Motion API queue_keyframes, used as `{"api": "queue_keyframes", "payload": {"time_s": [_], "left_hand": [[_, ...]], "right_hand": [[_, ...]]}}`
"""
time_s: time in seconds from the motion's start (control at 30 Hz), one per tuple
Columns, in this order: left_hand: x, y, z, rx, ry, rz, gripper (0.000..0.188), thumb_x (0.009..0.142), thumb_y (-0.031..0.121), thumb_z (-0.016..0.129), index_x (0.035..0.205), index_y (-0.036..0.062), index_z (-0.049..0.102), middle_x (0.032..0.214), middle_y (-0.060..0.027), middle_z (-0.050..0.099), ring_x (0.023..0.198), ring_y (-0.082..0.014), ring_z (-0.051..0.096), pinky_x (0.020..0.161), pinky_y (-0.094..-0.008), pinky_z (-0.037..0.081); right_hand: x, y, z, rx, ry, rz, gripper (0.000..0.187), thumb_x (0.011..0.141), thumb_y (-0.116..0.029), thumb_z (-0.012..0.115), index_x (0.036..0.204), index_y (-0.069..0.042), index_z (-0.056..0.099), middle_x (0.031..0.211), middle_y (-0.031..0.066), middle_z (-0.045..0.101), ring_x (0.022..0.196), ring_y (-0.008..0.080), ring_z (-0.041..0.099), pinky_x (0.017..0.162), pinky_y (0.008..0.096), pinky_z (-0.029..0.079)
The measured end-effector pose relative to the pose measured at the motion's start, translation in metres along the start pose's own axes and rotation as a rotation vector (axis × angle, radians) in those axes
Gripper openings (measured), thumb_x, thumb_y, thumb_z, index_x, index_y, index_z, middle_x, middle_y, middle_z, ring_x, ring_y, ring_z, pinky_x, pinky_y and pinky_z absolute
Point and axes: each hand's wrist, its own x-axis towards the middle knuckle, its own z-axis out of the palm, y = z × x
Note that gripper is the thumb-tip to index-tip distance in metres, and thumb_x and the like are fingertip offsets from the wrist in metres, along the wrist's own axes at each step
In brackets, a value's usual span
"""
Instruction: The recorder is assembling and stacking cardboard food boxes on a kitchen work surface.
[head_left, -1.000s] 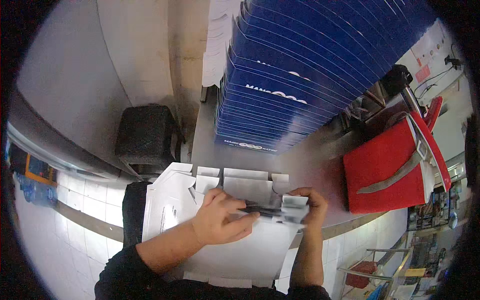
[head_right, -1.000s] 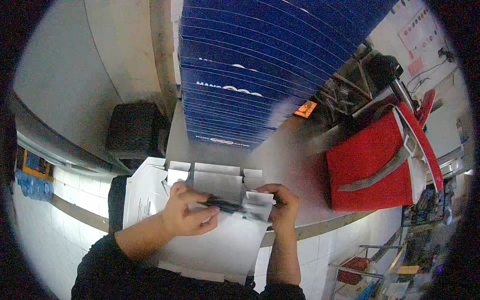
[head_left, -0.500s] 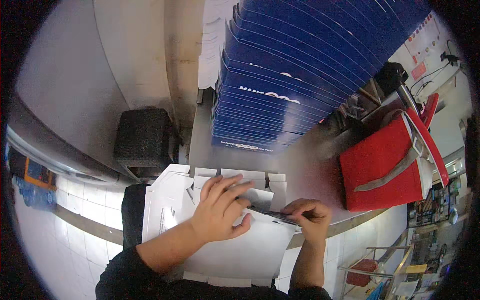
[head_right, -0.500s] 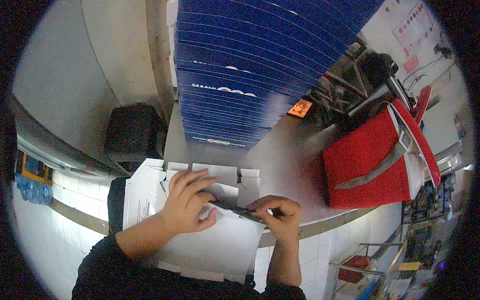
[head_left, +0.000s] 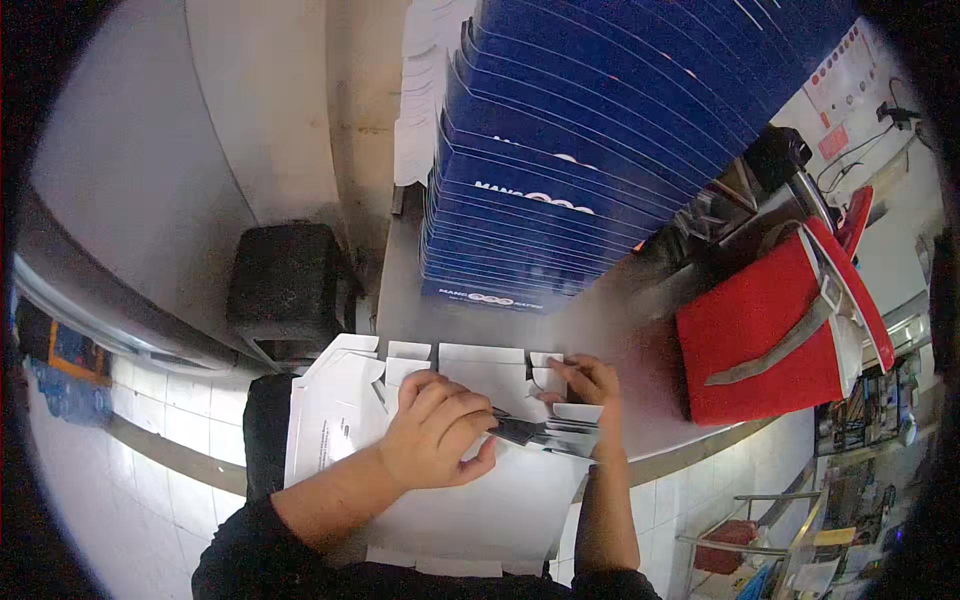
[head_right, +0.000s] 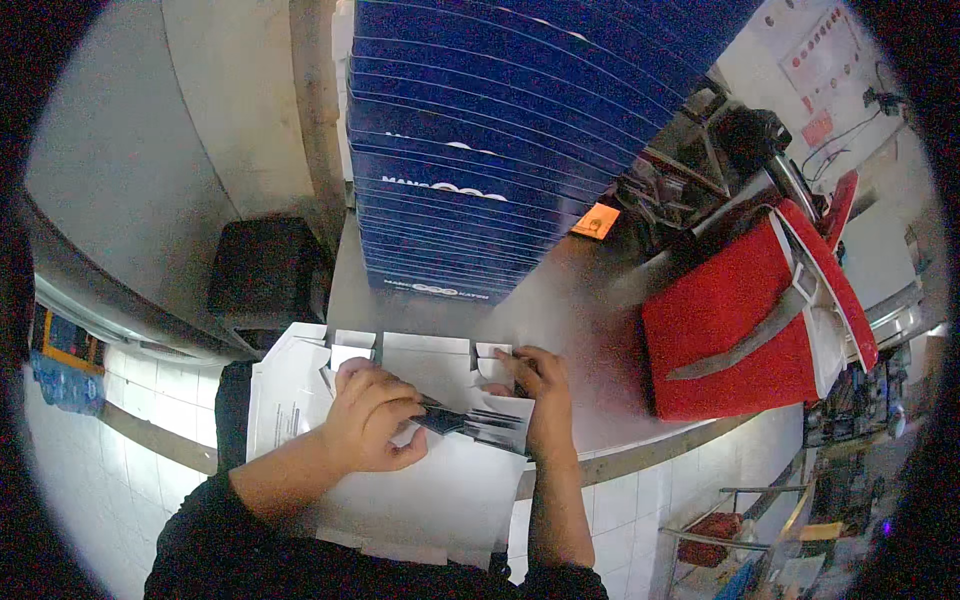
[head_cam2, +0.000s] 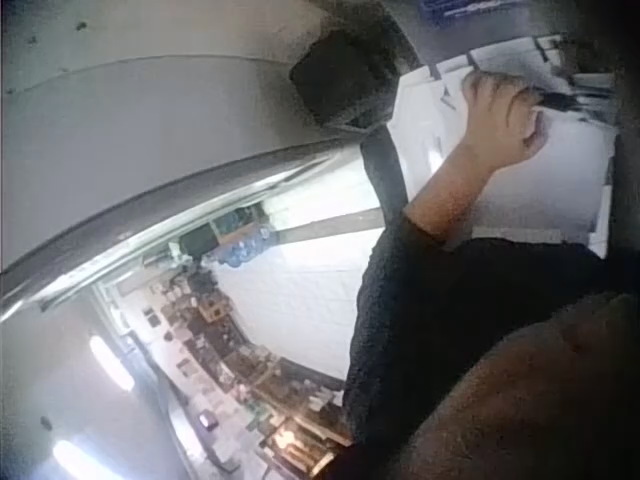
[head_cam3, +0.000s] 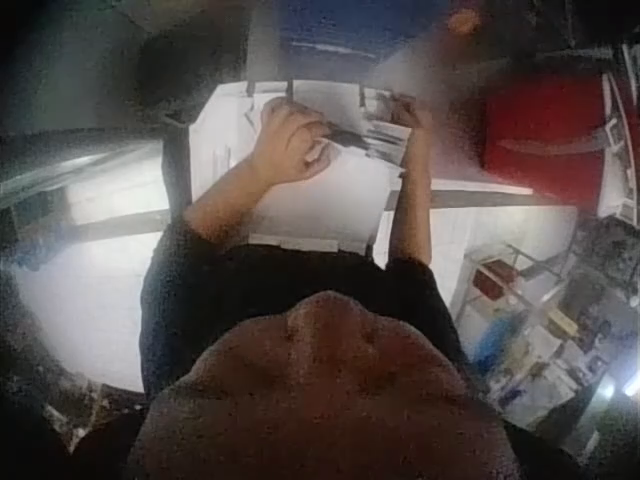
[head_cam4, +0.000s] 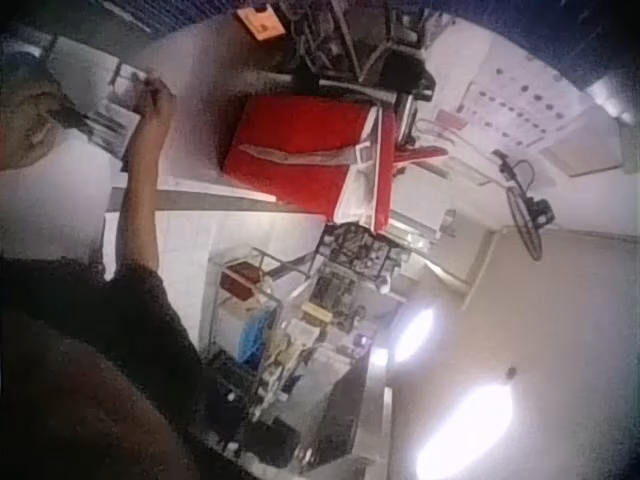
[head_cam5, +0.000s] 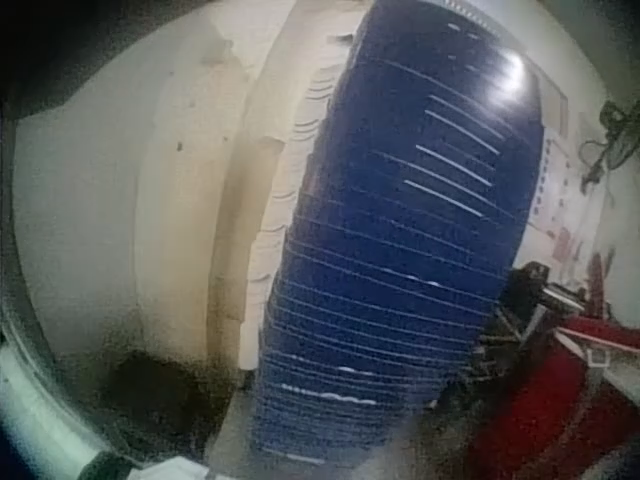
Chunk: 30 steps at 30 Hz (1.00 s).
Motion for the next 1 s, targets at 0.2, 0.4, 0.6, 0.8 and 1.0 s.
{"api": "queue_keyframes", "payload": {"time_s": [0.2,0.4,0.6,0.8,1.0], "left_hand": [[0.001,0.0,-0.001,0.029,-0.022,-0.031,0.028,0.065,0.016,0.071,0.091,0.011,0.061,0.099,-0.0014,0.059,0.089,-0.0205,0.056,0.086,-0.0416,0.041],[-0.002,-0.004,0.003,0.015,-0.002,-0.006,0.041,0.06,0.016,0.076,0.096,0.0108,0.058,0.098,-0.0035,0.06,0.085,-0.0254,0.055,0.082,-0.0449,0.039],[0.003,0.003,0.002,0.079,-0.068,-0.073,0.03,0.067,0.017,0.072,0.094,0.0098,0.062,0.096,-0.0058,0.057,0.086,-0.0239,0.054,0.084,-0.0418,0.04],[0.005,0.001,-0.001,0.0,0.047,-0.069,0.03,0.067,0.017,0.071,0.095,0.0096,0.062,0.101,-0.0089,0.056,0.089,-0.0257,0.055,0.087,-0.0439,0.04],[0.003,0.001,-0.002,0.033,-0.019,-0.066,0.03,0.065,0.017,0.071,0.092,0.0106,0.061,0.098,-0.0044,0.058,0.09,-0.0246,0.055,0.086,-0.0431,0.04]], "right_hand": [[-0.006,-0.004,0.001,-0.069,0.033,0.034,0.047,0.062,-0.003,0.082,0.108,-0.011,0.073,0.104,0.0077,0.063,0.094,0.023,0.058,0.078,0.0313,0.051],[-0.007,-0.015,-0.01,0.028,0.075,0.007,0.023,0.07,-0.004,0.077,0.093,-0.005,0.069,0.1,0.0091,0.066,0.091,0.0235,0.064,0.077,0.0318,0.053],[-0.023,-0.017,-0.025,0.766,0.059,0.257,0.016,0.077,0.005,0.071,0.09,-0.001,0.063,0.091,0.0126,0.07,0.084,0.023,0.068,0.078,0.0348,0.053],[-0.023,-0.033,-0.03,1.17,-0.05,0.185,0.012,0.083,0.004,0.068,0.09,0.0,0.059,0.087,0.016,0.069,0.08,0.0229,0.067,0.078,0.0373,0.053],[-0.018,-0.033,-0.033,1.009,-0.031,0.16,0.008,0.091,-0.006,0.062,0.091,0.002,0.061,0.088,0.0129,0.066,0.082,0.0248,0.065,0.078,0.0386,0.053]]}}
